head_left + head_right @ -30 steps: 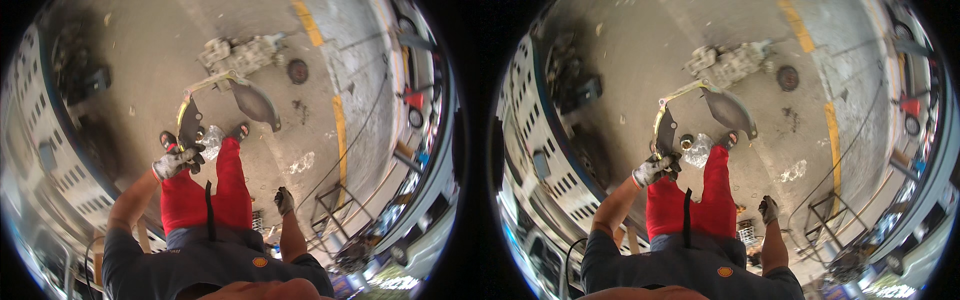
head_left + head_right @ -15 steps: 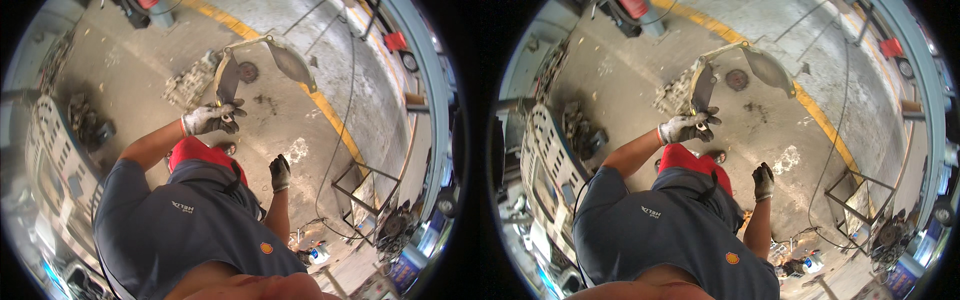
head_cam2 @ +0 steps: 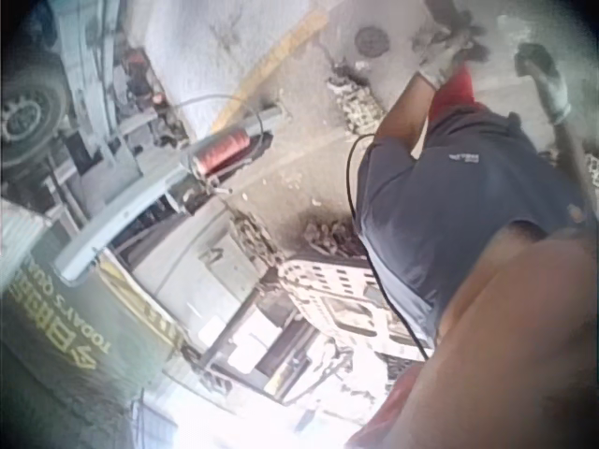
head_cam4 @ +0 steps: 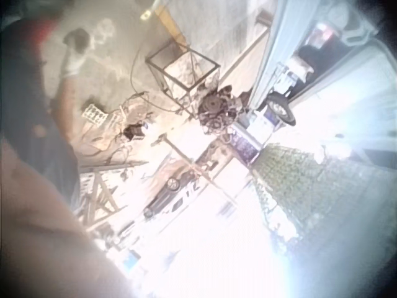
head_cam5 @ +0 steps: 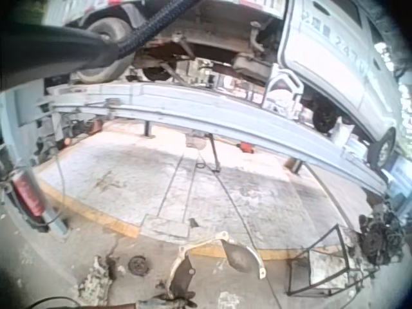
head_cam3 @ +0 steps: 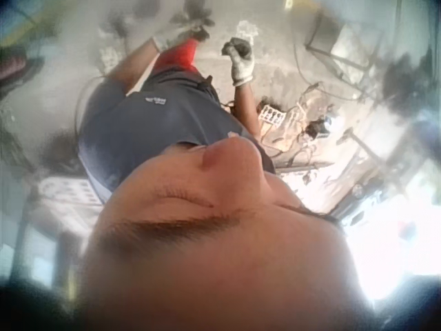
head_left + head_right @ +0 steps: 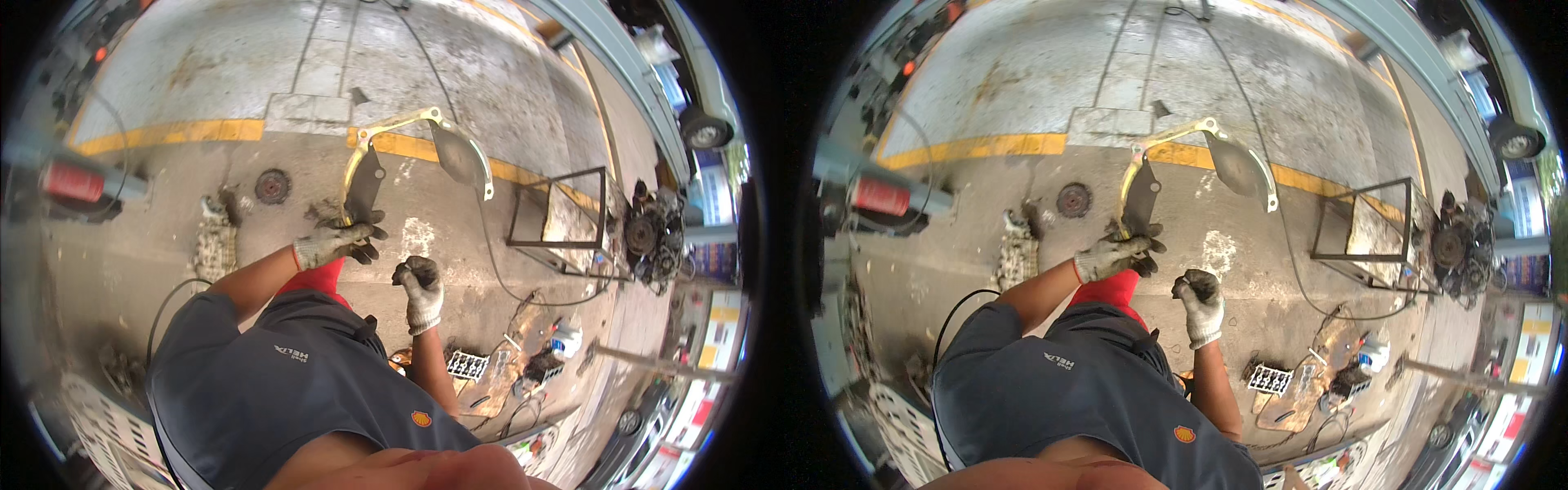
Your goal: The person uses a power impact wrench to remove bolts from a car engine mounted on a stand, then handles a metal engine cover and other components. The person places the removed parts on the floor and continues working on the engine assembly.
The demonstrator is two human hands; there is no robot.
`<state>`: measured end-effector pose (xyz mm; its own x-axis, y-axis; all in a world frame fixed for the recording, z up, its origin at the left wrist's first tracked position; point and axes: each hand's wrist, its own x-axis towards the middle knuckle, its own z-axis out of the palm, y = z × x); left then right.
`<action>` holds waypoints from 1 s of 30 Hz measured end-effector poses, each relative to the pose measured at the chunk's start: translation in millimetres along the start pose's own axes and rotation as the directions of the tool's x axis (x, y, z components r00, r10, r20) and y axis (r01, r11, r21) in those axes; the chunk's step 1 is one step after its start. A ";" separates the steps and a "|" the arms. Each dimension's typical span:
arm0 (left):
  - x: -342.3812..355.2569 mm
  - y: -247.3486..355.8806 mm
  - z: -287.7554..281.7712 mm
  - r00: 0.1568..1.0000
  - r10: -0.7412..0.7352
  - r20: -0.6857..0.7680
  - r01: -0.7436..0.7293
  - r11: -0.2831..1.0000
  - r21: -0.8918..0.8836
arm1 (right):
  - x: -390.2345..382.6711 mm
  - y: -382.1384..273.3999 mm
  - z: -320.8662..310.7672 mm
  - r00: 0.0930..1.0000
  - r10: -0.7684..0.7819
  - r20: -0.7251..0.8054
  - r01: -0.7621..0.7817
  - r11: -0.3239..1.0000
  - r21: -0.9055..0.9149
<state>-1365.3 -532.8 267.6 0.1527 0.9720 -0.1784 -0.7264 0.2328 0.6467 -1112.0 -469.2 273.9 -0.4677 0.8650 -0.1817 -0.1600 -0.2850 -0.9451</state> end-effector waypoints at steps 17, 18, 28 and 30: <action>299.4 16.9 69.8 0.825 -0.497 0.268 0.433 0.862 0.263 | 161.1 -106.5 -63.8 0.835 -0.394 -0.385 -0.165 0.487 -0.857; 317.4 2.0 68.8 0.845 -0.447 0.294 0.353 0.879 0.321 | 167.7 -106.2 -76.9 0.831 -0.387 -0.400 -0.188 0.482 -0.856; 511.3 -58.0 134.0 0.857 -0.515 0.021 0.272 0.487 0.830 | 248.5 -132.1 -265.4 0.904 -0.224 -0.365 -0.212 0.507 -0.835; 545.8 -78.8 135.4 0.849 -0.528 -0.010 0.277 0.430 0.859 | 254.0 -152.0 -303.9 0.940 -0.115 -0.321 -0.203 0.569 -0.797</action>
<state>-1134.0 -16.5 219.8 0.5064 0.7025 -0.5001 0.3056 0.3961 0.8659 -942.4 -80.7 288.8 -0.1419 0.9786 -0.1491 0.6969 -0.0082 -0.7171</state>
